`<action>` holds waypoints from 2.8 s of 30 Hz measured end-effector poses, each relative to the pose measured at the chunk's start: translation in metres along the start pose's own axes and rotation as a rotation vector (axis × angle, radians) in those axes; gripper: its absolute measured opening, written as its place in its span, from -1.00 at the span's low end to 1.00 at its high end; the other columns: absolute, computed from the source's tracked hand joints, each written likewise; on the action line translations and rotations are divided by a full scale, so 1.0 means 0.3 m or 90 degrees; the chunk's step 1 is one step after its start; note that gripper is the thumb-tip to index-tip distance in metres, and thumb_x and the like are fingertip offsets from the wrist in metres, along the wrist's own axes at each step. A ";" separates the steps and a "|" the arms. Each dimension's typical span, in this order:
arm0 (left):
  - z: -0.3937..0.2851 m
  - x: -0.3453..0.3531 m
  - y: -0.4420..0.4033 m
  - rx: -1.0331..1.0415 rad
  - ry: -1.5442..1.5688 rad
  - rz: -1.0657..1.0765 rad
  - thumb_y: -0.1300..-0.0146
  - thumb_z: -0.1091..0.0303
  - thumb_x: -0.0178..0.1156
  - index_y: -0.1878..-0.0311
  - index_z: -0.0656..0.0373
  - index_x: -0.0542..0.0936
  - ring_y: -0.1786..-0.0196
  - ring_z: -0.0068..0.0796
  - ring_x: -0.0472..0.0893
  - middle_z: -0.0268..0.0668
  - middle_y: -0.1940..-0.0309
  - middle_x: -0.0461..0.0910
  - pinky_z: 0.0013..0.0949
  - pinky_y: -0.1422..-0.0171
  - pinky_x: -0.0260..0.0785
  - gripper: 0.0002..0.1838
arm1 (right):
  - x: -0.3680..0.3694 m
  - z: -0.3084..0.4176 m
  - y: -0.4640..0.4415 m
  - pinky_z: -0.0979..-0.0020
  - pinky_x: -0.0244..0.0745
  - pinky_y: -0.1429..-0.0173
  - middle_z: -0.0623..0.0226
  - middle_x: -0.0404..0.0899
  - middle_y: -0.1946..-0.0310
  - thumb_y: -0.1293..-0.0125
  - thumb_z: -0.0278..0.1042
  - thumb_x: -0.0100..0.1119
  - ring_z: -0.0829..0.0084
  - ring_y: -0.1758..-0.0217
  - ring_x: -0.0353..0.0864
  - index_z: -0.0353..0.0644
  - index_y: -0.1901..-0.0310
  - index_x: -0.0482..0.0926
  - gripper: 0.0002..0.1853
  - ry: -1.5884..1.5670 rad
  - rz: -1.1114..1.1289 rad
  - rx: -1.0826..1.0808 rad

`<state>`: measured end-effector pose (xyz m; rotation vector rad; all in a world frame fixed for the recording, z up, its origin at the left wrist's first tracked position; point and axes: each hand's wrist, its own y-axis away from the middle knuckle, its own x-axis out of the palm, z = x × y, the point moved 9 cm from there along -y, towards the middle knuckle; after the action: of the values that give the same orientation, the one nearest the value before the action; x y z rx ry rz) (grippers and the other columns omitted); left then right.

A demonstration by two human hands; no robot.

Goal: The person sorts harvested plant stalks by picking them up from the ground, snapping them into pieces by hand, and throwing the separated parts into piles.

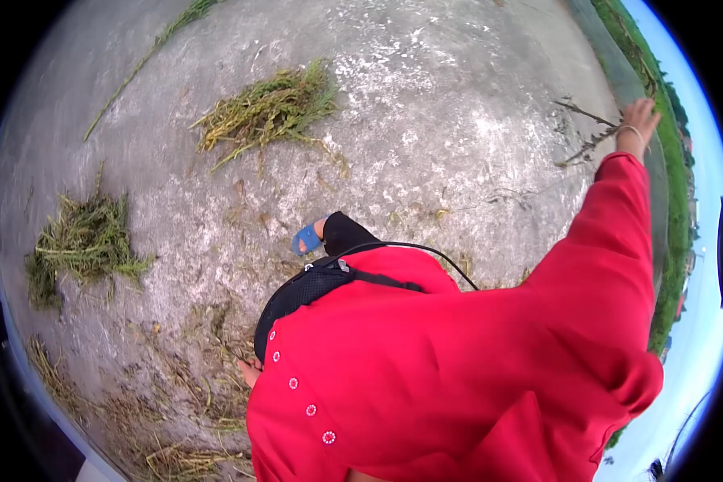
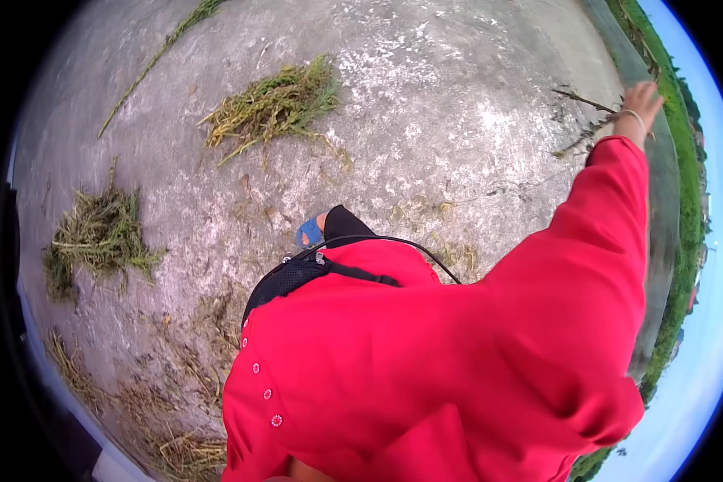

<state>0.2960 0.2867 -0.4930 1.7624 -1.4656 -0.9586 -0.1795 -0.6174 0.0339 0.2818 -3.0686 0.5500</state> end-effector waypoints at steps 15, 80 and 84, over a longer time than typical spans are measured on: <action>-0.406 0.749 0.450 0.003 0.025 0.291 -0.34 -0.14 -0.19 0.60 0.00 0.23 0.79 -0.61 -0.02 -0.52 0.84 0.01 -0.42 0.62 -0.01 -0.51 | -1.630 0.869 0.982 0.19 0.12 -0.34 0.06 0.26 -0.19 0.01 -0.36 0.29 0.06 -0.29 0.20 -0.08 -0.18 0.32 -0.36 -1.087 -0.356 -1.032; 1.533 -0.483 -0.233 -0.168 -0.212 -0.507 0.21 0.30 0.31 0.14 0.07 0.52 0.02 -0.14 0.43 -0.17 0.20 0.46 -0.08 -0.24 0.07 -0.56 | -2.061 1.274 2.909 0.21 0.43 0.13 0.01 0.52 0.28 -0.14 -0.44 0.12 0.02 0.18 0.49 -0.24 0.17 0.50 -0.79 -0.045 -0.639 -1.603; 1.427 -0.381 0.077 -0.153 -0.181 -0.532 0.28 0.40 0.29 0.16 0.12 0.51 0.05 -0.11 0.38 -0.14 0.19 0.36 -0.02 -0.21 0.08 -0.54 | -1.935 1.005 3.359 0.14 0.22 -0.24 0.12 0.35 -0.09 -0.05 -0.48 0.14 0.10 -0.17 0.30 -0.12 -0.06 0.41 -0.54 0.056 -0.911 -1.736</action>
<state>-0.0925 0.3846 -0.6834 2.1340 -0.6701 -1.7721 0.2179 0.3087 -0.6198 1.2588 -0.4030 -2.4230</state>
